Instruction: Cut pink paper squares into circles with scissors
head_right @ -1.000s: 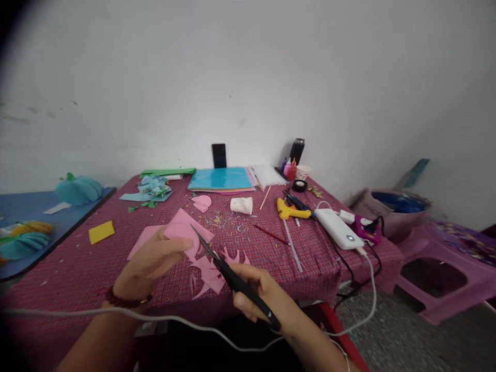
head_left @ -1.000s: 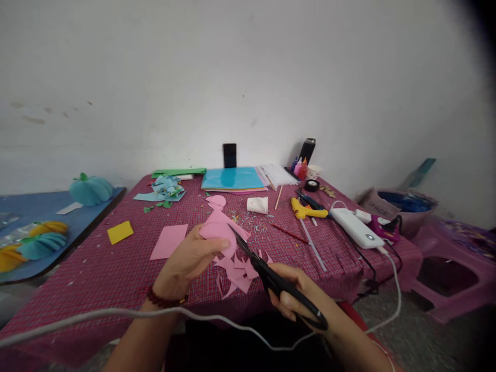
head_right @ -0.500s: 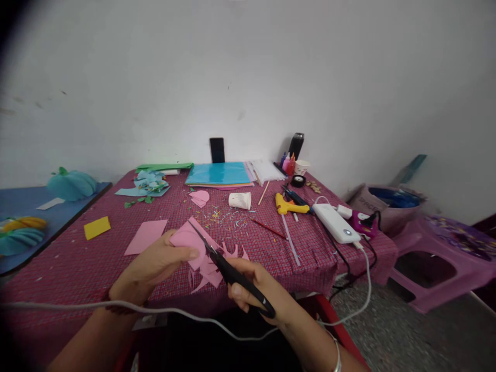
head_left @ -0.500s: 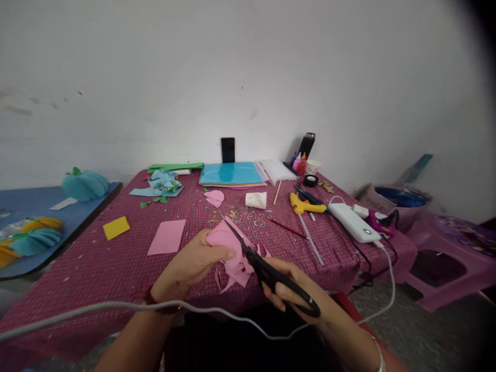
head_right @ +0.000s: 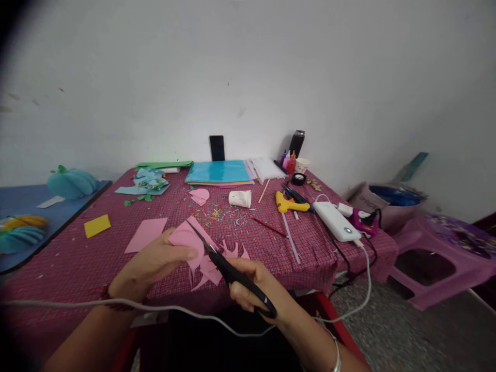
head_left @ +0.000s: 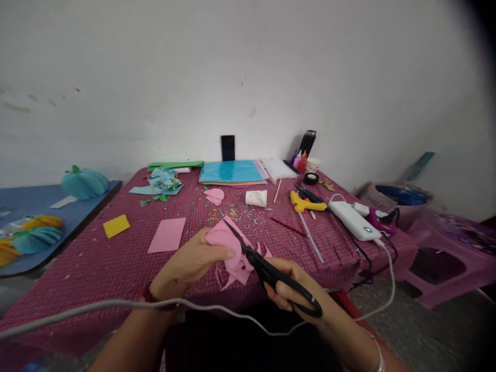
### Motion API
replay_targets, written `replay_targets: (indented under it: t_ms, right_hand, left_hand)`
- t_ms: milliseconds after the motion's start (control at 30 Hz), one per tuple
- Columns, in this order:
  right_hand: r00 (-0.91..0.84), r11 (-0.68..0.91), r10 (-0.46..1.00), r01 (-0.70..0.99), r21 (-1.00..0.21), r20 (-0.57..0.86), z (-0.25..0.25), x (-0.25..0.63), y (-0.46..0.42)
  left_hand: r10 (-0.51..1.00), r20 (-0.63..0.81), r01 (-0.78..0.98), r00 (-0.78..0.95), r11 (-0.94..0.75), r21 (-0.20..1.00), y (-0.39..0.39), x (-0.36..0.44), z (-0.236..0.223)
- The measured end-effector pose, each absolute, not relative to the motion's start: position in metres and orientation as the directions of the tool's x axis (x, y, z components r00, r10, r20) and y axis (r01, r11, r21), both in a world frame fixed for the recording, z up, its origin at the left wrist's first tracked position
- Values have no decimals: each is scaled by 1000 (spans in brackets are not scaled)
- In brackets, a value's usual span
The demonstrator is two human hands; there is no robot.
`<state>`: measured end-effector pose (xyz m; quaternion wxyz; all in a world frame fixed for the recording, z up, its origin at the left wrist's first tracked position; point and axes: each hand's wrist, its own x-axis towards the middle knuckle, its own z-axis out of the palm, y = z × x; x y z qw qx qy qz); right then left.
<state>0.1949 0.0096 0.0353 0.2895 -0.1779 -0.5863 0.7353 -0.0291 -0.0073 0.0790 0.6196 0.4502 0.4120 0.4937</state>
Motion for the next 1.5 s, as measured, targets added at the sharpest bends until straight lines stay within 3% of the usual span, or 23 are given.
replay_targets:
  t_ms: [733, 967, 1500]
  right_hand:
    - [-820, 160, 569, 27, -987, 70, 59, 210, 28]
    - [-830, 167, 556, 74, -983, 32, 64, 213, 33]
    - [-867, 184, 492, 196, -963, -82, 66, 222, 44]
  left_hand:
    - [972, -102, -278, 213, 161, 947, -10, -36, 73]
    - [969, -78, -243, 236, 136, 960, -10, -38, 74]
    - [950, -167, -111, 263, 202, 973, -16, -46, 69]
